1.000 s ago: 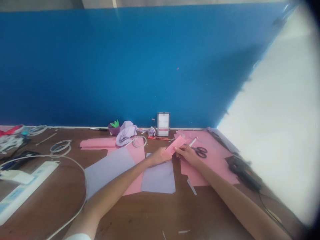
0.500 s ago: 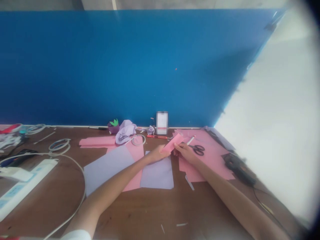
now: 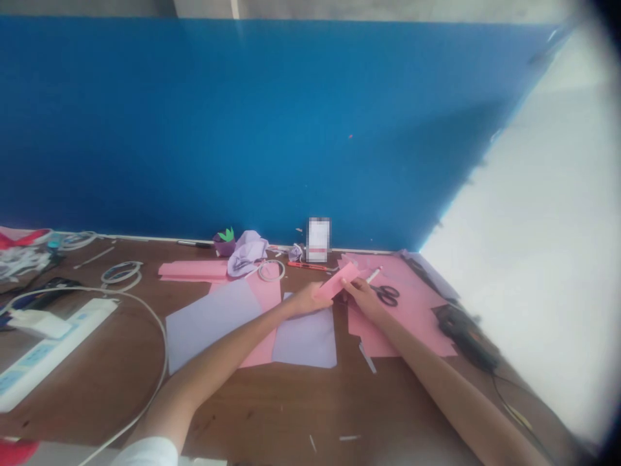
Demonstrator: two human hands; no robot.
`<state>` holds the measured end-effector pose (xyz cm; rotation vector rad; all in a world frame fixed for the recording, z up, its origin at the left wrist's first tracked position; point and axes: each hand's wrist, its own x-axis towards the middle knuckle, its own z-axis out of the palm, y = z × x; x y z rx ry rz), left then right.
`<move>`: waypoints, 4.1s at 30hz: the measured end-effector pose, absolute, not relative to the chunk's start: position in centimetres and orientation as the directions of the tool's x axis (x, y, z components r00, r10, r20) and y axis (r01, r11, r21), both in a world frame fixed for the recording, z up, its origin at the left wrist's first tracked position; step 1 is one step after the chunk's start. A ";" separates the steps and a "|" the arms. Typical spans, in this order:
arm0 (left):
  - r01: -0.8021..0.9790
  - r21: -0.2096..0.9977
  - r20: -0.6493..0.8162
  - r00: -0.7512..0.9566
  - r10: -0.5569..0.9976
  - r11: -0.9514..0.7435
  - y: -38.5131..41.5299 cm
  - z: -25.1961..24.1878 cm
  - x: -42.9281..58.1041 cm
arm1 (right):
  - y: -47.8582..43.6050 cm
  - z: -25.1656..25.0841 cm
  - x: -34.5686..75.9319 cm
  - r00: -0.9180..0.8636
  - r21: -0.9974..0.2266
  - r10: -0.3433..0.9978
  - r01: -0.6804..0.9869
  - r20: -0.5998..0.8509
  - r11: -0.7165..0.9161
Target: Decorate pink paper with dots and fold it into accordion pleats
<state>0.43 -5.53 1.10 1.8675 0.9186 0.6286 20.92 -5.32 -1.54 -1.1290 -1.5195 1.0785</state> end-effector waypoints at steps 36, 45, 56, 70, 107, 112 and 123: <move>0.757 0.480 0.262 0.358 0.896 -0.443 -6.0 -0.3 1.1 | -5.5 -1.2 21.0 -0.010 -0.910 0.949 0.281 0.316 0.306; 0.790 0.422 0.274 0.358 0.893 -0.445 -6.4 -0.2 1.1 | -5.5 -1.4 21.1 -0.050 -0.934 0.956 0.207 0.289 0.293; 0.838 0.350 0.230 0.357 0.905 -0.420 -6.5 0.0 1.2 | -6.2 -1.1 20.5 -0.044 -0.843 0.887 0.292 0.460 0.452; 0.801 0.383 0.205 0.411 0.888 -0.460 -6.9 0.6 1.2 | -5.9 -1.0 20.2 -0.083 -0.735 0.837 0.436 0.541 0.519; 0.414 0.800 0.196 0.504 0.841 -0.434 -6.5 0.1 0.6 | -6.5 4.6 19.4 -0.125 -0.837 0.878 0.265 0.462 0.479; 0.317 0.874 0.191 0.471 0.861 -0.367 -5.9 -0.1 0.7 | -6.6 4.5 19.3 -0.129 -0.849 0.877 0.223 0.462 0.480; 0.236 0.905 0.176 0.546 0.819 -0.353 -5.2 -0.1 0.6 | -6.5 4.6 19.7 -0.100 -0.837 0.870 0.241 0.482 0.491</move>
